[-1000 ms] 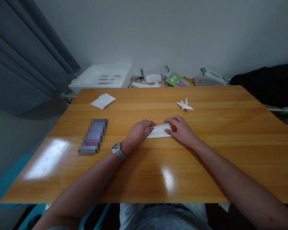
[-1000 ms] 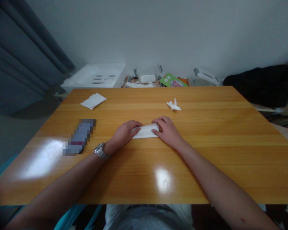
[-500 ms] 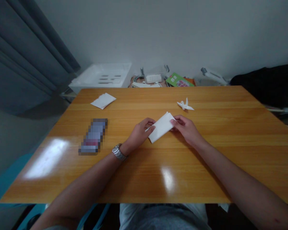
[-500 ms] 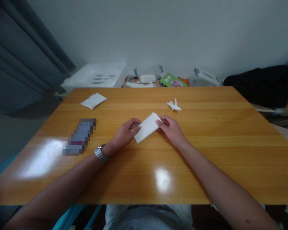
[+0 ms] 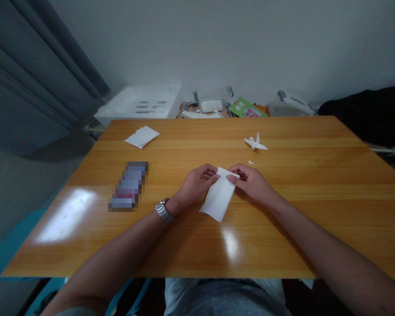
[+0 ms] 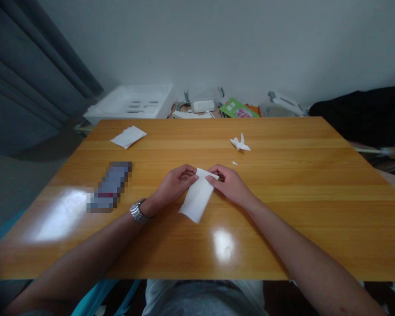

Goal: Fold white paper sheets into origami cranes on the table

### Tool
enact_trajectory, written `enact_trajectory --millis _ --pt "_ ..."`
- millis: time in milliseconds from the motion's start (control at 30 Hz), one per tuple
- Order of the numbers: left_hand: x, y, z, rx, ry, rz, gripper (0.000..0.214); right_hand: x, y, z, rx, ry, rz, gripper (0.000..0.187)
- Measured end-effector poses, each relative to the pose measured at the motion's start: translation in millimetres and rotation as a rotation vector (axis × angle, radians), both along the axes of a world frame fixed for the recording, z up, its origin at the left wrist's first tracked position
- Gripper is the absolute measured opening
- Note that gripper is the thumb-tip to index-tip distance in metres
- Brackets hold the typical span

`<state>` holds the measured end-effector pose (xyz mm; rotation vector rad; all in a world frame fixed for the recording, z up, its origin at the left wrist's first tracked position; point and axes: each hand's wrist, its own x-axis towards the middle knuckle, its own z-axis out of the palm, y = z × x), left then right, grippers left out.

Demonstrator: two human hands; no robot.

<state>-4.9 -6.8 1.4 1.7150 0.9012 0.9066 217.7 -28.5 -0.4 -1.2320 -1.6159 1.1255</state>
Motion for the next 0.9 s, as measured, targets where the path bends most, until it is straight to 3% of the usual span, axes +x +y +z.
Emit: enact_trajectory --millis 467,900 --pt "7 -5 -5.4 -0.163 -0.113 -0.007 0.024 -6 -7 7.3 0.014 -0.022 -0.067 0.023" --pt "8 -7 -5.6 -0.164 -0.119 -0.001 0.026 -5 -8 11.3 0.037 -0.084 -0.061 0.026"
